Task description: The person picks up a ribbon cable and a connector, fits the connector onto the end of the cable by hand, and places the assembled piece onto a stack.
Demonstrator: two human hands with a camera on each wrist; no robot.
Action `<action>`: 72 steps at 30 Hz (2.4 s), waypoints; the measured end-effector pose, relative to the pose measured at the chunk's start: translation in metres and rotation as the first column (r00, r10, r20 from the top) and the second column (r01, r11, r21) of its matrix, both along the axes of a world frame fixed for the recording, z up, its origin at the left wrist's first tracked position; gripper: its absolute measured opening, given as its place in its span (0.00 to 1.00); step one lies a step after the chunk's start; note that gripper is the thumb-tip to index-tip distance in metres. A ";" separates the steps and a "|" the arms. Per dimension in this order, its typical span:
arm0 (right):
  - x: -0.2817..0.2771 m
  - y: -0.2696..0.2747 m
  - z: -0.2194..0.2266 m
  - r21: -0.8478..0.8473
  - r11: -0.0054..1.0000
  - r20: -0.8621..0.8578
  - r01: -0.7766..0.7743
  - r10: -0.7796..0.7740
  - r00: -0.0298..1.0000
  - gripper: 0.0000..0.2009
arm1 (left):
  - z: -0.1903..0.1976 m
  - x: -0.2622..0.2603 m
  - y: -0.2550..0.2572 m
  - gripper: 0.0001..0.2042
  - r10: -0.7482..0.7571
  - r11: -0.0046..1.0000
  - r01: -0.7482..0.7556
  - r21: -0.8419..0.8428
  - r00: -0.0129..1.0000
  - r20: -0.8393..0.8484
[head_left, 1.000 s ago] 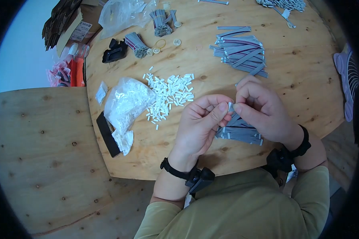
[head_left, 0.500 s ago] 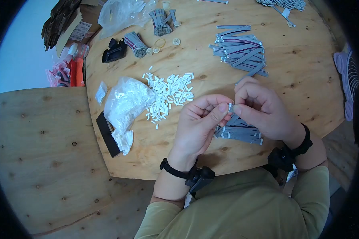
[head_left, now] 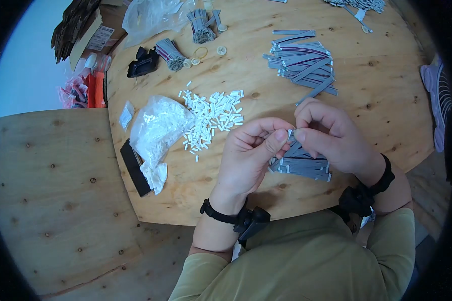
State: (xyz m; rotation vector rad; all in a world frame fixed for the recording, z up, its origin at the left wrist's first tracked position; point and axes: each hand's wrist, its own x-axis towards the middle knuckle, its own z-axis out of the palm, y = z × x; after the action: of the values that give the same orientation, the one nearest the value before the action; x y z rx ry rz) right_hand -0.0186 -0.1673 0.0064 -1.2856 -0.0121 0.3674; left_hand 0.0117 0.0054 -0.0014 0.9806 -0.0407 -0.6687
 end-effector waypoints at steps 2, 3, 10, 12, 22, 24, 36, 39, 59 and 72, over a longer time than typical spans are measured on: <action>0.000 -0.001 0.000 -0.006 1.000 0.010 -0.003 0.003 1.000 0.03 | 0.000 0.000 0.000 0.06 0.000 1.000 0.000 0.001 1.000 0.006; 0.000 0.000 -0.002 -0.027 1.000 0.069 0.010 -0.008 0.998 0.03 | 0.000 0.000 0.000 0.06 0.002 1.000 -0.002 0.013 1.000 -0.003; 0.001 0.003 -0.009 -0.232 0.966 0.378 0.109 -0.014 0.926 0.03 | 0.000 0.000 0.000 0.06 0.006 1.000 -0.006 0.023 1.000 0.001; 0.000 0.002 -0.003 -0.110 0.993 0.218 0.050 -0.025 0.976 0.03 | 0.000 0.000 0.001 0.06 -0.002 1.000 0.002 0.030 1.000 0.024; -0.001 0.003 -0.004 -0.067 0.995 0.117 0.074 -0.065 0.991 0.04 | 0.000 0.000 0.002 0.07 -0.010 0.998 0.006 0.060 0.997 0.074; -0.001 0.003 -0.008 -0.111 0.990 0.145 0.086 -0.070 0.987 0.04 | 0.002 0.001 0.001 0.07 -0.010 0.997 0.004 0.075 0.997 0.081; 0.001 0.000 -0.007 -0.058 0.998 0.131 0.017 -0.010 0.991 0.04 | 0.006 0.000 0.002 0.08 -0.020 0.986 -0.006 0.168 0.988 0.155; 0.003 -0.004 -0.003 0.037 0.998 0.070 -0.057 0.055 0.996 0.03 | 0.004 0.002 0.004 0.08 -0.029 0.991 0.008 0.130 0.987 0.159; 0.002 -0.002 -0.001 -0.016 1.000 0.030 -0.023 0.024 0.999 0.03 | 0.001 -0.002 0.002 0.07 0.014 0.984 -0.047 0.173 0.982 0.188; 0.009 -0.030 0.017 -0.431 0.882 -0.179 -0.191 0.124 0.976 0.05 | -0.006 -0.006 -0.002 0.05 -0.221 0.737 -0.099 0.668 0.899 0.377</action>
State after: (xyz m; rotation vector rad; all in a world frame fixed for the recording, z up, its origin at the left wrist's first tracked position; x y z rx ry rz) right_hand -0.0093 -0.1968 0.0232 -1.7167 0.0981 0.6322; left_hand 0.0054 0.0037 -0.0076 1.8469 -0.2420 -0.5109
